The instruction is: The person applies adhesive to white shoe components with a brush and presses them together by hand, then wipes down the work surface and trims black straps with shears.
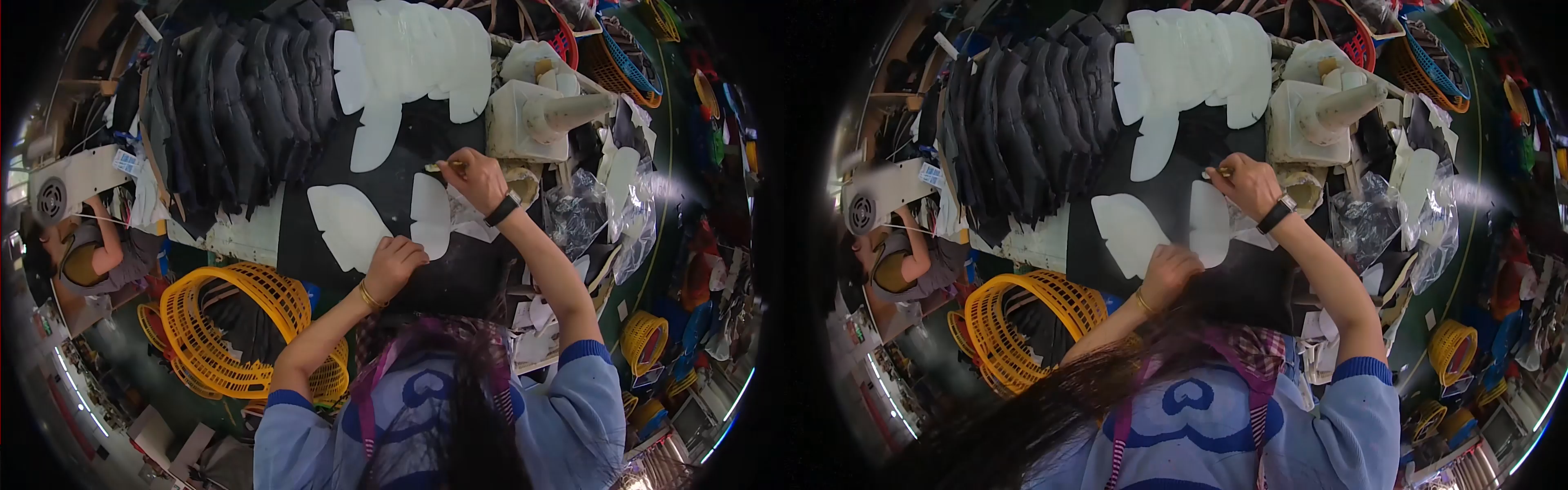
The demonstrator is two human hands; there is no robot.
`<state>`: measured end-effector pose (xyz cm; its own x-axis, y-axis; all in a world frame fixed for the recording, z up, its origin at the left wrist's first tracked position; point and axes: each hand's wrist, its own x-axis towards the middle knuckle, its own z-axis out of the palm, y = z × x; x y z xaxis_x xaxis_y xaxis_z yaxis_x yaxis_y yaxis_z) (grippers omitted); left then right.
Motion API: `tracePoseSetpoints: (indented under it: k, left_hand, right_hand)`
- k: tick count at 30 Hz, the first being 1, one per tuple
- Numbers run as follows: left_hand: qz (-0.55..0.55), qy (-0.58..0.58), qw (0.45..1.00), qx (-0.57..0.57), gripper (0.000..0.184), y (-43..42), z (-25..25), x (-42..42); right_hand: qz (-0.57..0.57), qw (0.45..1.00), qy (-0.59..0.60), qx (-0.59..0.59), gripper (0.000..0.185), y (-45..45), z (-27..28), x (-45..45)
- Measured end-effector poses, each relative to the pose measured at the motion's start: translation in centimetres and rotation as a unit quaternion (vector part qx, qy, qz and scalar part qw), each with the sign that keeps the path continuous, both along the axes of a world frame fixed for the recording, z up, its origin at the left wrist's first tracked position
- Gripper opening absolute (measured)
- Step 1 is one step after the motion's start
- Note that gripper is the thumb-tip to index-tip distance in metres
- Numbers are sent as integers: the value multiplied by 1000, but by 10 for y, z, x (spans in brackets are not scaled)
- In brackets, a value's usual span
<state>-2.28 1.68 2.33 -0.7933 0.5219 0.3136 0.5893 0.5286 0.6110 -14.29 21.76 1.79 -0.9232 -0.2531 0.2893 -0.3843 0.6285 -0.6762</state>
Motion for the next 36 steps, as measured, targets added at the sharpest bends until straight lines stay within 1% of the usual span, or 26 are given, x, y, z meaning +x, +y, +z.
tracePoseSetpoints:
  k: [2,4,6,7,8,9,10,11,12,14,16,17,18,20,21,22,24,25,26,28,29,30,31,33,34,36]
  left_hand:
    - [65,-40,995,67,20,-5,37,-23]
    - [111,-70,977,165,23,-20,72,-49]
    - [197,-33,958,206,15,-37,107,-78]
    - [203,-5,943,264,13,-44,115,-94]
    - [188,52,937,290,12,-34,120,-113]
    - [173,110,928,312,11,-24,125,-132]
    - [165,175,944,228,14,-9,129,-151]
    - [141,213,949,187,19,10,121,-172]
    - [115,239,951,159,20,25,107,-192]
    - [39,235,967,91,22,58,56,-225]
    - [-43,185,982,-7,25,76,-4,-240]
    - [-65,138,987,-53,26,76,-13,-236]
    - [-55,12,989,-137,35,72,0,-225]
    - [-57,9,996,-61,36,46,10,-215]
    - [-63,8,998,-21,37,34,18,-211]
    - [-8,-11,995,102,34,23,36,-203]
    - [103,-86,987,91,26,-17,67,-185]
    - [138,-63,986,76,23,-40,69,-172]
    - [172,-38,982,63,20,-62,66,-159]
    - [238,-96,966,-28,19,-93,56,-122]
    - [220,-98,968,-65,19,-106,42,-108]
    - [205,-103,968,-101,20,-114,24,-91]
    - [202,-58,970,-119,25,-115,6,-78]
    - [195,-115,965,-133,30,-112,-11,-60]
    - [187,-91,972,-110,35,-113,-17,-56]
    - [203,-94,971,-86,36,-106,-23,-49]
  right_hand:
    - [28,999,-19,-28,23,5,3,6]
    - [-3,996,-56,-72,22,13,17,11]
    - [-107,979,-133,-108,19,31,31,20]
    - [-150,967,-159,-133,18,36,37,23]
    - [-175,947,-210,-169,15,39,49,30]
    - [-153,954,-203,-159,14,41,46,36]
    - [-129,961,-196,-148,14,45,39,43]
    - [-104,966,-191,-139,13,46,35,48]
    - [-85,965,-192,-156,13,41,37,50]
    - [-49,968,-208,-128,11,33,32,56]
    - [-2,965,-230,-124,10,21,26,62]
    - [19,958,-256,-129,10,10,23,62]
    - [36,950,-280,-134,10,-1,20,63]
    - [50,920,-359,-147,11,-24,5,67]
    - [76,916,-342,-197,12,-43,0,64]
    - [100,909,-324,-244,13,-65,-1,58]
    - [167,923,-223,-264,17,-102,0,41]
    - [169,938,-183,-241,19,-114,-4,34]
    - [170,951,-142,-217,20,-122,-12,32]
    - [181,966,-129,-133,24,-114,-28,45]
    - [193,969,-119,-102,24,-103,-31,58]
    - [214,967,-115,-79,25,-92,-25,74]
    - [232,962,-121,-78,25,-78,-25,91]
    - [254,958,-113,-70,22,-60,-16,105]
    - [231,958,-160,-58,22,-58,-10,104]
    - [181,950,-250,-37,27,-57,0,89]
